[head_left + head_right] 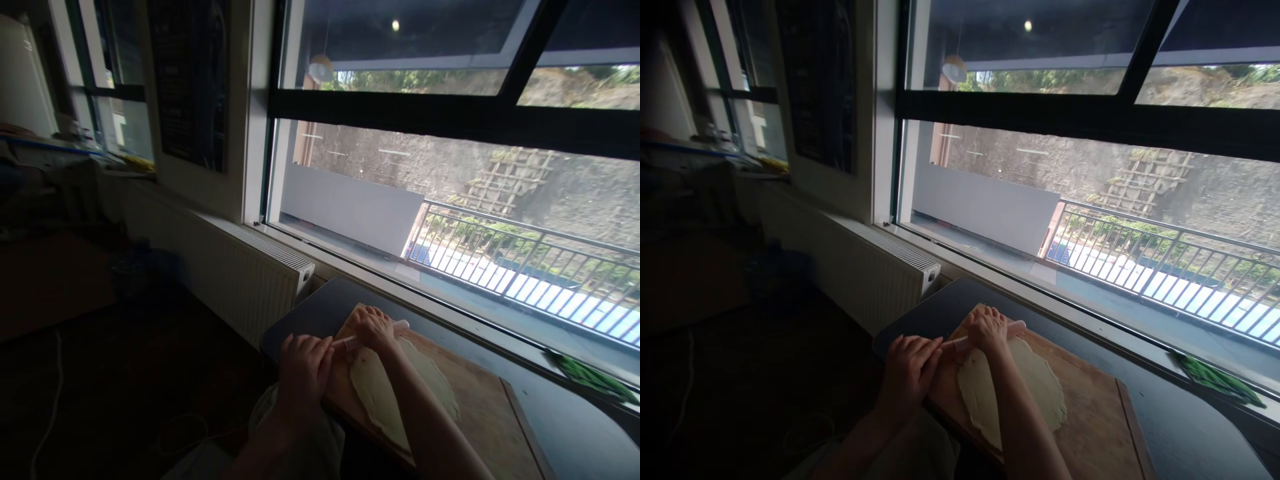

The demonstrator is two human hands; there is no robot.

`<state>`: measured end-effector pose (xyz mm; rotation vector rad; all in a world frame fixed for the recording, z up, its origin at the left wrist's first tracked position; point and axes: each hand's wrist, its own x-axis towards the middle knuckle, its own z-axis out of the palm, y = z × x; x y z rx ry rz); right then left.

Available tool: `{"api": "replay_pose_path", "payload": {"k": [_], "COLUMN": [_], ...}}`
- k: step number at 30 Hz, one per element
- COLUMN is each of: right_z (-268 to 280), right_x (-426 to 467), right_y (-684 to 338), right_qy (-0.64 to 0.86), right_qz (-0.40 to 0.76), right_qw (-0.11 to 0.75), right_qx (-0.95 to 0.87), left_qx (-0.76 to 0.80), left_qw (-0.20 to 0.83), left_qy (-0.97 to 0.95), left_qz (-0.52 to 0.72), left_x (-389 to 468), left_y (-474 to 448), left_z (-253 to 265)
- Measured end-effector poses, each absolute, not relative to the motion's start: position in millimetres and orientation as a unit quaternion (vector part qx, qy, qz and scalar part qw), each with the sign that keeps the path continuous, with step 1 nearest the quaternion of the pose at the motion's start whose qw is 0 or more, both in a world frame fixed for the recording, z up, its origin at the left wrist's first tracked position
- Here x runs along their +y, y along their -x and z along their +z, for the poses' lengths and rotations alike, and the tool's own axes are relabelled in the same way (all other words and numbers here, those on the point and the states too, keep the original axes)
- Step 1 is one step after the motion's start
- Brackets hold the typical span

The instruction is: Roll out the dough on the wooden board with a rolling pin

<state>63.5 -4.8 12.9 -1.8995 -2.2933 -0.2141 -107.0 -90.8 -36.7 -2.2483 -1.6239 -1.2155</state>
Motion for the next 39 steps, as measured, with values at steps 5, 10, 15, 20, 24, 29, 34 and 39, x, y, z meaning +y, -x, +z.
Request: {"api": "replay_pose_path", "payload": {"k": [5, 10, 15, 20, 24, 29, 34, 39], "right_z": [1, -19, -12, 9, 12, -9, -24, -5], "right_x": [-49, -94, -68, -12, -7, -54, -86, -54], "right_y": [-87, -114, -113, -108, -105, -97, -96, -100], "right_qy": [0.640, 0.647, 0.672, 0.697, 0.704, 0.679, 0.646, 0.681], "right_qz": [-0.087, -0.123, -0.112, -0.060, -0.070, -0.109, -0.117, -0.068], "right_qw": [0.108, 0.140, 0.129, 0.096, 0.107, 0.168, 0.207, 0.170], "right_qx": [-0.756, -0.739, -0.720, -0.708, -0.699, -0.706, -0.726, -0.709], "left_qx": [-0.492, -0.475, -0.518, -0.560, -0.569, -0.523, -0.468, -0.511], "left_qw": [0.052, 0.034, 0.037, 0.055, 0.056, 0.054, 0.067, 0.060], "left_qy": [0.763, 0.783, 0.774, 0.770, 0.769, 0.794, 0.825, 0.819], "left_qz": [-0.417, -0.400, -0.362, -0.301, -0.286, -0.305, -0.309, -0.254], "left_x": [-110, -121, -82, -20, 7, -16, -42, -14], "left_y": [101, 92, 84, 68, 58, 66, 79, 66], "left_z": [-39, -31, -24, -13, -5, -11, -21, -14]}}
